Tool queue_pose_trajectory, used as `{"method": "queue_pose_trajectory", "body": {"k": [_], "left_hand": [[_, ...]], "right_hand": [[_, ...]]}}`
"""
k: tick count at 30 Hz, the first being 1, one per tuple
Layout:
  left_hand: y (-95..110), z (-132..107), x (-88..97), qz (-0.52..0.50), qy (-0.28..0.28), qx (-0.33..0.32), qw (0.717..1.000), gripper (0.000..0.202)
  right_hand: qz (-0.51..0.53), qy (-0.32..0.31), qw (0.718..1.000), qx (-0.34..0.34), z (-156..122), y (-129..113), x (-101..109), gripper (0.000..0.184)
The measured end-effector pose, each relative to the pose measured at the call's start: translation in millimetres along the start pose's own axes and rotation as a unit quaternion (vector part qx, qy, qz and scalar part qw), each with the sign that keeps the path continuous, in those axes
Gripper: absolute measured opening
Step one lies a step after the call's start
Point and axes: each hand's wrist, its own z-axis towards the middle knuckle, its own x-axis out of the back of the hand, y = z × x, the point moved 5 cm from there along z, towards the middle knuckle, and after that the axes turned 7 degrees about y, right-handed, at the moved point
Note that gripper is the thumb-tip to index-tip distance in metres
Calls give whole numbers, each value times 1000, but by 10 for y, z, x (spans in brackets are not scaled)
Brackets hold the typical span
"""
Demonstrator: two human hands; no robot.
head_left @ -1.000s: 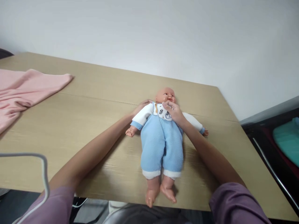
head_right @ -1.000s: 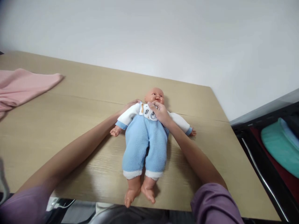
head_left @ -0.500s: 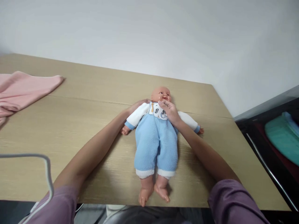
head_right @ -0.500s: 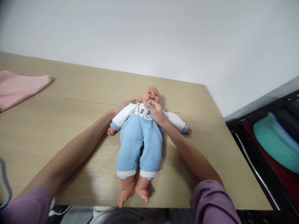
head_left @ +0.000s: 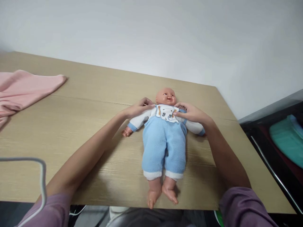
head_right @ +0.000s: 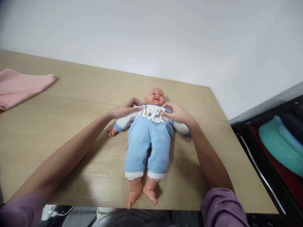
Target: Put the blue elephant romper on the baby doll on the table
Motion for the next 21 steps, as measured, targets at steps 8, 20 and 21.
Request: {"method": "queue_pose_trajectory", "body": {"k": [8,20,21], "left_hand": [[48,-22,-38,56,-48,-55,996,53],[490,9,-398,218,23,-170,961,42],[536,2,-426,209,18,-151,966,40]], "right_hand": [[-95,155,982,48,-382,421,167,41],[-175,158,970,49,-1561,1007,422,60],[-167,169,970,44,-1532,967,425,59]]}}
